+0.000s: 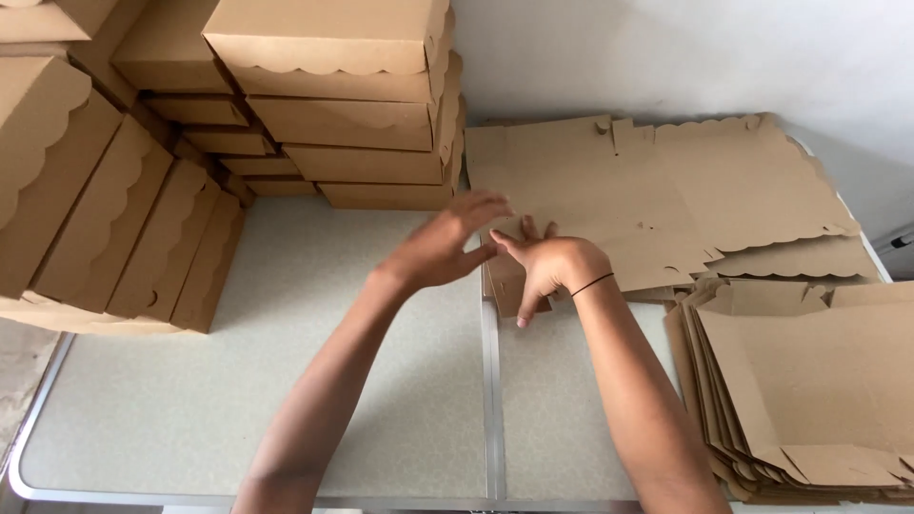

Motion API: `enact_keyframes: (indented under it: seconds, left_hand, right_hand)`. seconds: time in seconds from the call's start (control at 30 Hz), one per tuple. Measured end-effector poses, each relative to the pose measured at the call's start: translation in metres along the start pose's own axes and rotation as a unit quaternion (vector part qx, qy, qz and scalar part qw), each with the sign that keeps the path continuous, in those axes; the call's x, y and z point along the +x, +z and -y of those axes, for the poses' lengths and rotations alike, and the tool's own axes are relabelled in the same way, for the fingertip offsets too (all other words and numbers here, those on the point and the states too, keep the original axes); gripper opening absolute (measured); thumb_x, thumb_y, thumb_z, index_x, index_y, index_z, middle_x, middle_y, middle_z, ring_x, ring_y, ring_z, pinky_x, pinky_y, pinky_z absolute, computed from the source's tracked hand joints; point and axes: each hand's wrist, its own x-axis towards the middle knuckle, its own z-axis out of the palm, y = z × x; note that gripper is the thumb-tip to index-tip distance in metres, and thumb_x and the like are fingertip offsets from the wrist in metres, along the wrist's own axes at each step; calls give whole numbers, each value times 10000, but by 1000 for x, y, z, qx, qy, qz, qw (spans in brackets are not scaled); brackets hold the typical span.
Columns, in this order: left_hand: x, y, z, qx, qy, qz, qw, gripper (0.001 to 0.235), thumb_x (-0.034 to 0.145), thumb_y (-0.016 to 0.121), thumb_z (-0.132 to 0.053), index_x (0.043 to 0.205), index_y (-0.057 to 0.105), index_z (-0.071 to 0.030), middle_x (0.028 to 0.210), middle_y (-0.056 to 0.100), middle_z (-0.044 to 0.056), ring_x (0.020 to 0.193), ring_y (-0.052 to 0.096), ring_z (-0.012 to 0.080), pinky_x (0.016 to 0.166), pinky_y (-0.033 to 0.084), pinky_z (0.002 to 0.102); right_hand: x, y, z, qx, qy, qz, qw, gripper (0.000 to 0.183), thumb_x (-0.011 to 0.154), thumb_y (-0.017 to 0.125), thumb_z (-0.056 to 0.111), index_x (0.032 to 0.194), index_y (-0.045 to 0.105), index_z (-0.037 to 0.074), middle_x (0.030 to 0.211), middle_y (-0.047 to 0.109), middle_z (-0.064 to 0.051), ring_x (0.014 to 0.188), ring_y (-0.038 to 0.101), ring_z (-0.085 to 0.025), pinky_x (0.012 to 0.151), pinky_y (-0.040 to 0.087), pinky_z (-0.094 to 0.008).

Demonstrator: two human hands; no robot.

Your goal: Folding flat cardboard templates into 3D pastry boxes by tucking in tabs.

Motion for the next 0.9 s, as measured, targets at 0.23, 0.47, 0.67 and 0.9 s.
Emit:
enact_keyframes:
  seconds: [0.23, 0.47, 0.67, 0.9]
  left_hand:
    - [-7, 10, -1, -75, -112, 95, 986, 851, 883, 785, -491, 1517, 420, -55, 1489, 525, 186, 1441, 447, 376, 1180, 386, 575]
    - [-9, 33, 35, -51, -102, -8, 993, 418, 909, 775, -171, 1299, 641, -100, 1238, 702, 77, 1197, 663, 275, 1041, 529, 411]
    - [-12, 32, 39, -71, -111, -51, 990, 149, 946, 687, -30, 1084, 738, -56, 1033, 771, 129, 1024, 733, 304, 941, 592, 415]
    - [-12, 58, 55, -125, -126, -46, 983, 73, 948, 716, -75, 1003, 727, -28, 912, 757, 148, 869, 746, 267, 770, 636, 374]
  right_hand:
    - [-58, -30, 10, 196, -120, -72, 971, 581, 791, 745, 301, 1341, 683, 122, 1450, 626, -174, 1375, 522, -444, 1136, 434, -546]
    - [-27, -20, -1, 174, -91, -249, 948, 260, 945, 625, 280, 1087, 790, 139, 1081, 781, -142, 1043, 728, -370, 837, 567, -473]
    - [-10, -11, -18, 146, -67, -224, 961, 242, 936, 659, 204, 1087, 788, 67, 1047, 774, -191, 967, 732, -364, 800, 565, -442]
    - [3, 4, -36, 200, -53, -216, 954, 287, 1024, 551, 174, 1186, 779, 107, 1120, 785, -147, 1009, 737, -360, 816, 570, -441]
